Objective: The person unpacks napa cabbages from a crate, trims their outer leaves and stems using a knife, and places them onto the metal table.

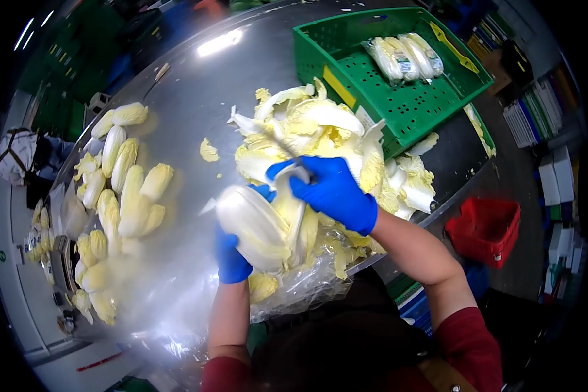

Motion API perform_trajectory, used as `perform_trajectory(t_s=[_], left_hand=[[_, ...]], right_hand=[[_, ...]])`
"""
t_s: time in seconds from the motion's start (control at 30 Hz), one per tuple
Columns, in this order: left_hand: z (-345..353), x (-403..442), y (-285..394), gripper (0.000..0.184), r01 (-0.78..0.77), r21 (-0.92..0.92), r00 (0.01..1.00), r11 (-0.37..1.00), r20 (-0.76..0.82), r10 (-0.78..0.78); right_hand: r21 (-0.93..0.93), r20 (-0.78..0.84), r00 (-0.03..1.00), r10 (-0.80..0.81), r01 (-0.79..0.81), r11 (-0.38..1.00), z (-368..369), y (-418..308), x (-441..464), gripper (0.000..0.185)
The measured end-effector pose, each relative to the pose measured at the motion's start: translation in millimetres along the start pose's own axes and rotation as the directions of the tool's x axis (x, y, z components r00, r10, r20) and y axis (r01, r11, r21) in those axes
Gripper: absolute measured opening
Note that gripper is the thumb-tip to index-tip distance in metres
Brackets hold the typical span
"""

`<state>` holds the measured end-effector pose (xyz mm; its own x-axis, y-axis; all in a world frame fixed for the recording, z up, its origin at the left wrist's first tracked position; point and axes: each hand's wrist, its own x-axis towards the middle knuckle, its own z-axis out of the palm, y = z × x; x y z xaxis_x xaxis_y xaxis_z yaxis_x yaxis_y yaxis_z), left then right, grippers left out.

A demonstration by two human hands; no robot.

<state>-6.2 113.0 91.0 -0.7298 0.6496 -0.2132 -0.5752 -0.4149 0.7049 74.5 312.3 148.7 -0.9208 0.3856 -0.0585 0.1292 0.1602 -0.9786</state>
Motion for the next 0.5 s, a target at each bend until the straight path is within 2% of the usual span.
perform_trajectory(t_s=[0.03,0.1,0.13,0.17,0.2,0.23,0.27,0.3,0.33,0.37,0.4,0.43,0.5], left_hand=[[-8.3,4.4,1.3,0.090,-0.042,-0.132,0.997,0.990,-0.075,0.032],[-12.6,7.2,16.2,0.085,-0.165,-0.254,0.969,0.953,-0.220,0.109],[-29.8,16.5,18.0,0.080,-0.310,-0.101,0.910,0.945,-0.319,0.265],[-43.9,19.9,22.5,0.079,-0.366,-0.071,0.878,0.928,-0.357,0.319],[-52.5,21.8,29.4,0.078,-0.416,-0.037,0.843,0.908,-0.391,0.370],[-63.3,20.4,34.6,0.077,-0.458,-0.001,0.807,0.889,-0.420,0.416],[-81.2,20.1,34.7,0.077,-0.464,0.086,0.807,0.882,-0.371,0.460],[-77.1,17.1,37.0,0.078,-0.448,0.004,0.832,0.894,-0.364,0.419],[-66.4,12.7,36.9,0.078,-0.426,-0.081,0.858,0.901,-0.353,0.374],[-58.3,11.2,33.4,0.078,-0.397,-0.168,0.884,0.902,-0.333,0.328],[-55.4,13.3,26.4,0.080,-0.365,-0.159,0.900,0.918,-0.311,0.304],[-30.6,9.3,23.4,0.079,-0.321,-0.052,0.899,0.946,-0.329,0.288],[-30.8,14.0,3.3,0.073,-0.290,0.311,0.906,0.905,-0.215,0.364]], right_hand=[[0.071,-0.022,0.995,0.100,-0.098,0.993,-4.3,-10.0,1.6,0.026],[0.236,-0.211,0.973,0.097,-0.046,0.971,-12.1,6.6,8.0,0.020],[0.233,-0.309,0.948,0.078,-0.004,0.972,-23.6,8.2,13.3,0.021],[0.129,-0.463,0.885,0.048,0.013,0.992,-32.0,5.2,19.7,0.018],[0.164,-0.577,0.816,0.040,0.068,0.984,-43.5,11.2,27.7,0.018],[0.152,-0.589,0.806,0.057,0.041,0.988,-59.9,15.0,35.5,0.023],[0.121,-0.596,0.801,0.057,0.020,0.992,-66.4,4.2,37.8,0.027],[0.088,-0.543,0.839,-0.021,0.081,0.993,-73.3,12.3,44.7,0.041],[-0.283,-0.535,0.797,-0.280,0.144,0.948,-66.8,8.5,45.4,0.050],[-0.314,-0.473,0.829,-0.299,0.158,0.936,-52.2,1.4,38.0,0.058],[-0.343,-0.409,0.856,-0.315,0.176,0.923,-35.9,-9.1,30.8,0.066],[-0.369,-0.343,0.879,-0.331,0.198,0.908,-19.7,-19.6,23.8,0.074],[-0.284,-0.124,0.941,-0.315,0.271,0.920,16.9,-18.4,8.7,0.072]])
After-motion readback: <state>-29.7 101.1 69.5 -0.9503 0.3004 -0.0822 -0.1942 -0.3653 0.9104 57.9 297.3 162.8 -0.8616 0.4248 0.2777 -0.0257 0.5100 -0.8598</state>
